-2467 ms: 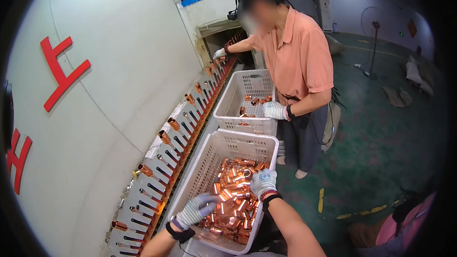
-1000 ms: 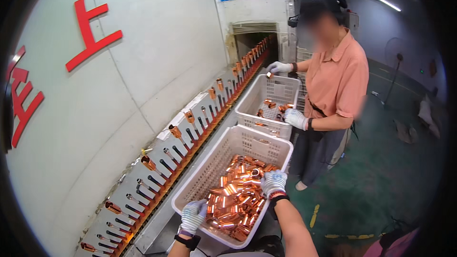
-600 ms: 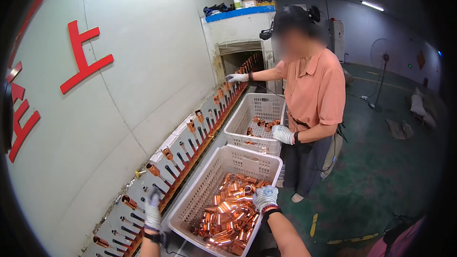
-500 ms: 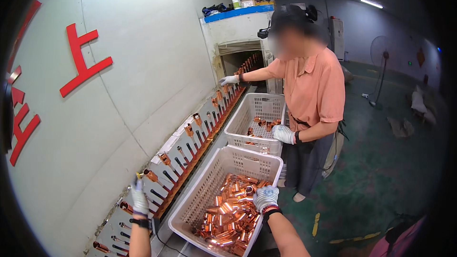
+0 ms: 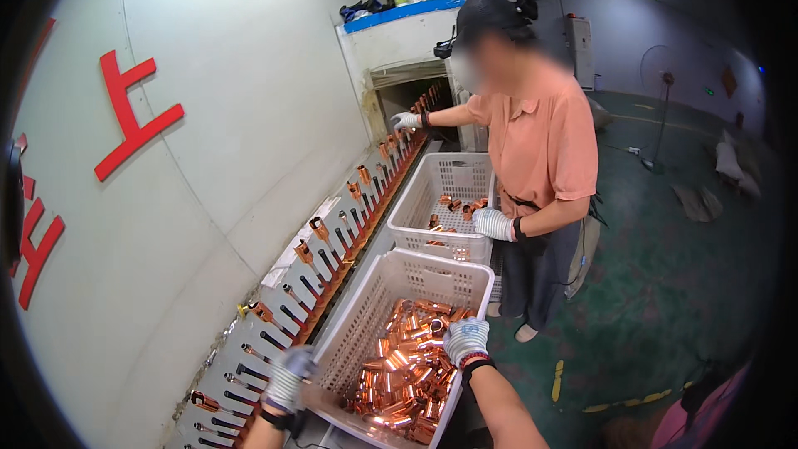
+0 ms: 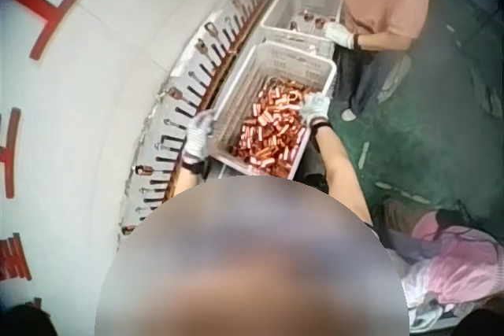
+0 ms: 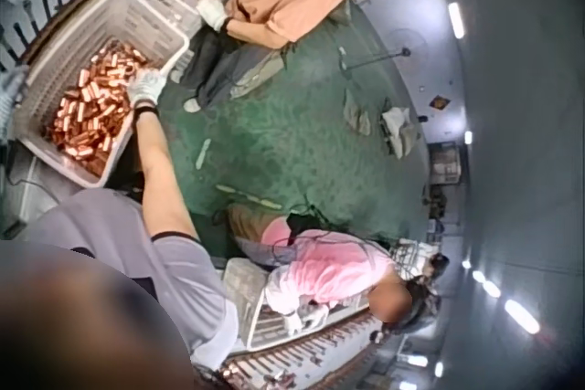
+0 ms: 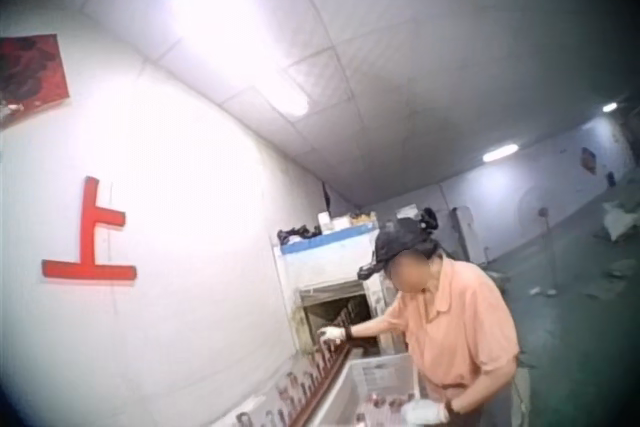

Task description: Sorting and inspecting copper-colored metal tubes on a conveyor belt and placing them into crates and bags.

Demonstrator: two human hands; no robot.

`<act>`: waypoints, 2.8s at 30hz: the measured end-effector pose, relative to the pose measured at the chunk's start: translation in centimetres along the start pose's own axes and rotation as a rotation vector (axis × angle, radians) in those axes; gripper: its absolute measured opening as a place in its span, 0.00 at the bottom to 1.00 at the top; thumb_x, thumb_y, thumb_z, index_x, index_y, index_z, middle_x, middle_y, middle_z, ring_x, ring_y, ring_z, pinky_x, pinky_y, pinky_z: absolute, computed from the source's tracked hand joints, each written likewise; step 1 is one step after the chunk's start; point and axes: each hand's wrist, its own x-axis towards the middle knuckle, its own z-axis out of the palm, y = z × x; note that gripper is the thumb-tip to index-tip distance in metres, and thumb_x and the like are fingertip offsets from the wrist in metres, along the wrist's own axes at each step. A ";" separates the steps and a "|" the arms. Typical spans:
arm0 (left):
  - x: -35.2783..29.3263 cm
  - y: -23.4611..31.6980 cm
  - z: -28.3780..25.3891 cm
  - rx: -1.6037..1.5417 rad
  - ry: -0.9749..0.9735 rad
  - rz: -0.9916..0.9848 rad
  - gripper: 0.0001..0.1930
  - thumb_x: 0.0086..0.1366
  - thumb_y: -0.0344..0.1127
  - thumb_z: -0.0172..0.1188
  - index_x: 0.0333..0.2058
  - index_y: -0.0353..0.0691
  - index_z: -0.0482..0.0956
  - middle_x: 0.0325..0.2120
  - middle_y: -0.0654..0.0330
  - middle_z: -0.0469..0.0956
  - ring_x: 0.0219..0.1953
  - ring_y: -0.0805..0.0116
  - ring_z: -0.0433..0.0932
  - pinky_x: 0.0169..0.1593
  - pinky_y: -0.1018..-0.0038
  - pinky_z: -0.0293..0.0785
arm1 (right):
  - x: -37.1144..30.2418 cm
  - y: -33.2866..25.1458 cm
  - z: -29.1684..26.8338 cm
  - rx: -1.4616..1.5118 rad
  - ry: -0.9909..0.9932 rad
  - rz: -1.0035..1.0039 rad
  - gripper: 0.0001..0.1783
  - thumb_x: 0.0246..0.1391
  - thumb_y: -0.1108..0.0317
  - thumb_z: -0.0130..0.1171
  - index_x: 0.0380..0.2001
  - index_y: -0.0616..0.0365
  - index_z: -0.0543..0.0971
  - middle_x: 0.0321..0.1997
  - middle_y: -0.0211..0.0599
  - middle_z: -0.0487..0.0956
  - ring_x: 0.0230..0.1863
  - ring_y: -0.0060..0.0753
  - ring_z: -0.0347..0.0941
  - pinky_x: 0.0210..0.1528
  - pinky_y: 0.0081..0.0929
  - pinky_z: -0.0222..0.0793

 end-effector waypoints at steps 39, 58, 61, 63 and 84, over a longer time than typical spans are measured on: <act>0.5 3.0 4.4 0.322 -0.651 -0.141 0.20 0.68 0.47 0.58 0.50 0.38 0.80 0.37 0.59 0.83 0.37 0.73 0.80 0.40 0.76 0.77 | 1.3 -0.1 -0.2 0.034 -0.020 -0.003 0.15 0.53 0.53 0.55 0.32 0.47 0.86 0.37 0.32 0.83 0.48 0.39 0.76 0.50 0.45 0.66; 24.1 -9.8 -11.1 -0.647 0.371 -0.014 0.14 0.59 0.42 0.59 0.38 0.36 0.79 0.21 0.57 0.76 0.23 0.63 0.75 0.28 0.68 0.73 | 1.5 0.5 -0.6 0.037 -0.021 -0.005 0.16 0.54 0.52 0.54 0.34 0.48 0.86 0.38 0.32 0.84 0.47 0.39 0.76 0.48 0.45 0.67; 21.9 -8.1 -10.0 -0.378 0.366 -0.029 0.13 0.59 0.35 0.56 0.39 0.33 0.79 0.22 0.55 0.78 0.23 0.63 0.76 0.28 0.69 0.75 | 1.8 1.4 0.1 0.001 -0.028 0.058 0.16 0.54 0.53 0.54 0.34 0.48 0.85 0.38 0.32 0.84 0.48 0.38 0.76 0.48 0.46 0.67; 19.5 -8.3 -11.8 -0.354 0.363 0.027 0.13 0.59 0.34 0.54 0.39 0.32 0.80 0.23 0.55 0.79 0.23 0.64 0.76 0.28 0.69 0.75 | 1.9 0.9 -0.4 0.013 -0.070 0.057 0.16 0.54 0.53 0.53 0.35 0.47 0.86 0.39 0.32 0.83 0.49 0.37 0.75 0.49 0.45 0.67; 17.1 -4.5 -3.0 0.119 0.235 0.346 0.19 0.67 0.31 0.54 0.56 0.38 0.72 0.43 0.60 0.75 0.44 0.69 0.72 0.53 0.71 0.70 | 2.1 0.7 -0.1 -0.004 -0.003 0.047 0.14 0.53 0.54 0.55 0.30 0.47 0.86 0.34 0.32 0.83 0.46 0.39 0.77 0.47 0.45 0.68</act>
